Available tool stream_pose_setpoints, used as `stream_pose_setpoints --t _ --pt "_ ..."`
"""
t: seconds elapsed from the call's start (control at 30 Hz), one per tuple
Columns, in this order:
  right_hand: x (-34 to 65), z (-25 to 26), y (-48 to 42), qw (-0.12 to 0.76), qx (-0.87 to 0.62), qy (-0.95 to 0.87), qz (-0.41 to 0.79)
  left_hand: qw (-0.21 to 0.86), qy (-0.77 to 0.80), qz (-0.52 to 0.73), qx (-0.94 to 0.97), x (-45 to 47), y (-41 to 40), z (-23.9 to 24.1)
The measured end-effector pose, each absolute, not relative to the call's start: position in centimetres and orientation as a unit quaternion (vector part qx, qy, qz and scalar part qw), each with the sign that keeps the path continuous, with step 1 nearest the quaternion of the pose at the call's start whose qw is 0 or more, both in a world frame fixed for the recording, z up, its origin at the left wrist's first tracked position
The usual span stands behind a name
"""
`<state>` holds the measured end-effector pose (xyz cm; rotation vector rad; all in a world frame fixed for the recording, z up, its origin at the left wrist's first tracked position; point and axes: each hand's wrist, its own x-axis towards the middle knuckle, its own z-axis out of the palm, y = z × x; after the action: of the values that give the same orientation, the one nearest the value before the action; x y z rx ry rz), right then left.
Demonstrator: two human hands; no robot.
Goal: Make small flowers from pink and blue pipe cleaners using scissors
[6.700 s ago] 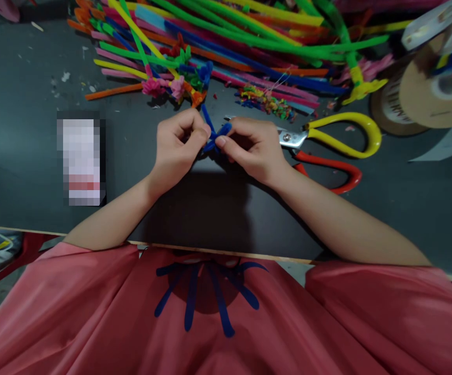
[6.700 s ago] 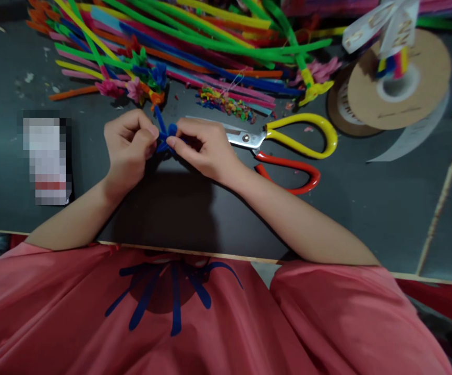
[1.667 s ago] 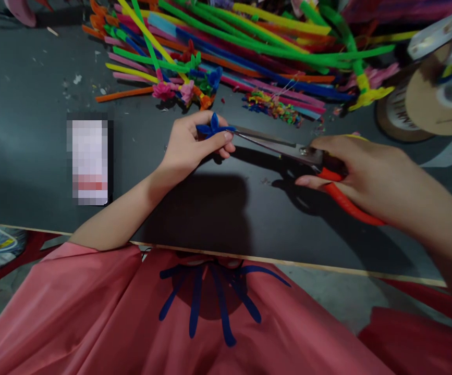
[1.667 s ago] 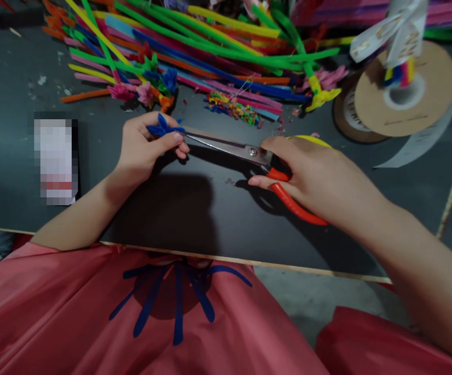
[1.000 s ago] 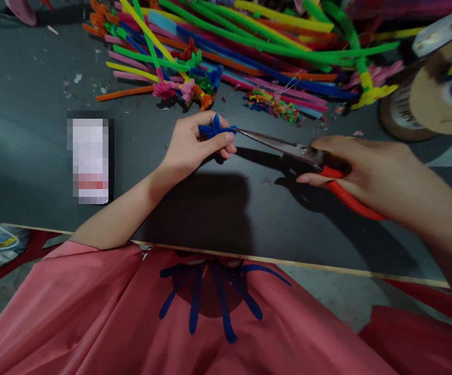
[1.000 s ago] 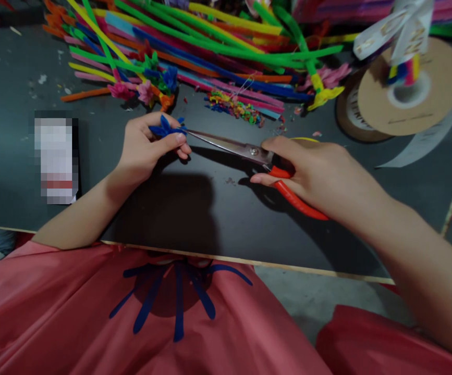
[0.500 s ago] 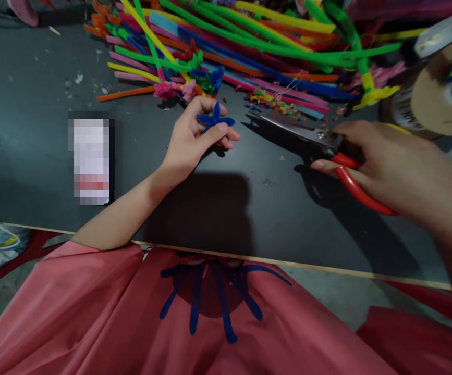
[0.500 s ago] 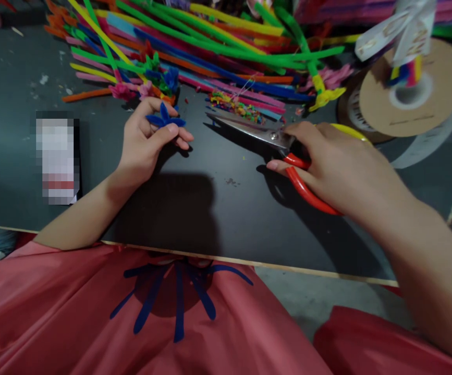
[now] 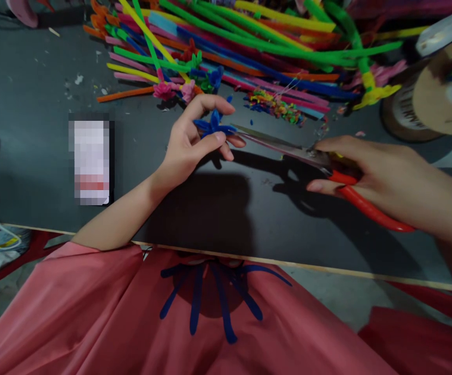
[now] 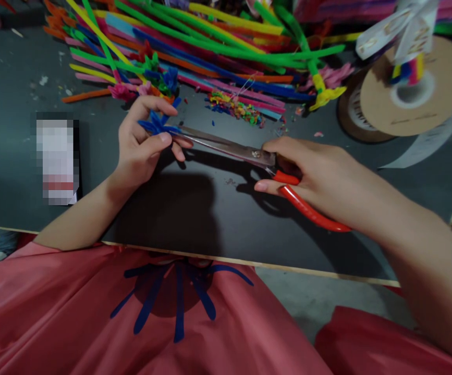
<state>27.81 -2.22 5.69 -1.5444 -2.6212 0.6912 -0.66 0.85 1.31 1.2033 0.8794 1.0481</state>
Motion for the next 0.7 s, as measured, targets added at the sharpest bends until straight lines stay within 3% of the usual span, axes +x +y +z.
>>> stream_pose_setpoints --t 0.7 --pt "27.79 5.59 -2.13 0.018 -0.503 -0.826 0.255 0.612 0.411 0.426 0.525 -0.7 0.54 1.78"
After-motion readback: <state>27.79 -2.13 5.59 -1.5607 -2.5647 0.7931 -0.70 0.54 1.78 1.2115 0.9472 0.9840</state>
